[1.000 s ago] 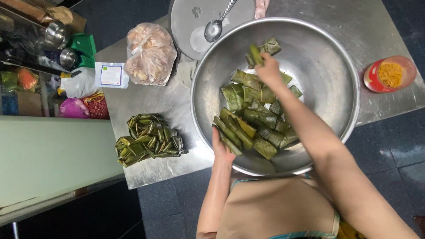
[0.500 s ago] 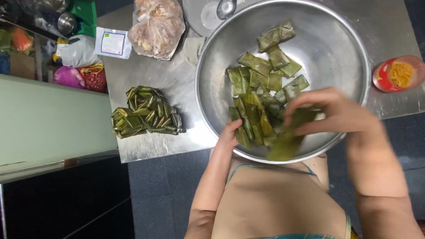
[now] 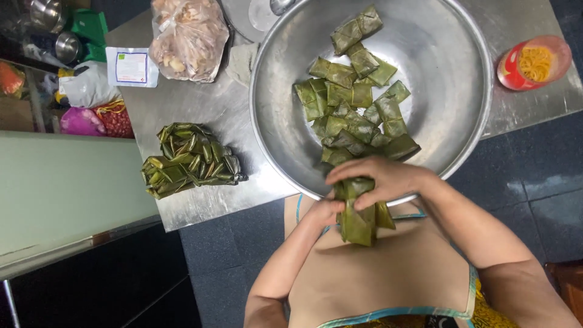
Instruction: Wrapping food items in leaves and organizing them into a large metal bowl.
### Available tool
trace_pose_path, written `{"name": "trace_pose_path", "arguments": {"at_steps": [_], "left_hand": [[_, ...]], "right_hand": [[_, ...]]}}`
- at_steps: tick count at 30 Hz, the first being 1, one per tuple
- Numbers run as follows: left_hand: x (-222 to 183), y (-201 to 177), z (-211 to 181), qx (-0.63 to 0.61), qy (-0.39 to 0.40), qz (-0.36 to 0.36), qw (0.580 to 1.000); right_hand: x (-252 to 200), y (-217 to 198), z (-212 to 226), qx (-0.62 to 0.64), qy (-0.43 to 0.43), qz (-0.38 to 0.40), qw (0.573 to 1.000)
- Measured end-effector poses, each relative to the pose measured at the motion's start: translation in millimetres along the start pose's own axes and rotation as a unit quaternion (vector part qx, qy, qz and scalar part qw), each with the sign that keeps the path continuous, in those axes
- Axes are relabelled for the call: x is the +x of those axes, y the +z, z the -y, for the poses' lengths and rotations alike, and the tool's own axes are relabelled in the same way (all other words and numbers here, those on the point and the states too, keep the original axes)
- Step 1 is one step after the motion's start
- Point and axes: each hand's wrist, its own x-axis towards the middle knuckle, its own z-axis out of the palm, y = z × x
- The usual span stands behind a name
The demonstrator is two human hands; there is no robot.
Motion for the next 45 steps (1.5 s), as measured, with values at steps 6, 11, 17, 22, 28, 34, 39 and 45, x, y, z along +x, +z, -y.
{"name": "trace_pose_path", "arguments": {"at_steps": [6,11,17,22,28,34,39,45], "left_hand": [[-35.7,41.6,-23.4,0.054,-0.024,-0.027,0.998],[-31.7,31.4,-22.0,0.086,-0.05,-0.051,0.994],[-36.6,-60.9,1.6,0.075,-0.081,-0.129,0.986],[-39.2,-110.0,-15.1,0.014,-0.073,-0.134,0.988],[-12.2,69.4,-105.8,0.008,0.06,0.003,0.998],[-9.7,41.3,-101.8,-0.025,0.186,-0.194,0.963],[-8.8,11.7,-93.7,-0.019,0.112,-0.229,0.967],[-7.7,20.3,-101.3,-0.013,0.148,-0.193,0.97]], "right_hand": [[0.5,30.1,-36.0,0.05,-0.062,-0.095,0.992],[-6.4,39.0,-57.7,0.081,-0.048,-0.2,0.975],[-1.2,45.7,-54.0,0.077,-0.095,-0.292,0.949],[-35.6,-39.0,-59.0,0.028,-0.127,-0.399,0.908],[-194.5,-239.0,-233.4,-0.465,0.245,-0.657,0.541],[-231.4,-280.5,-308.7,-0.443,0.59,-0.359,0.572],[-248.1,-282.9,-279.3,-0.419,0.588,-0.424,0.546],[-273.4,-258.5,-244.8,-0.221,0.375,-0.631,0.643]]}}
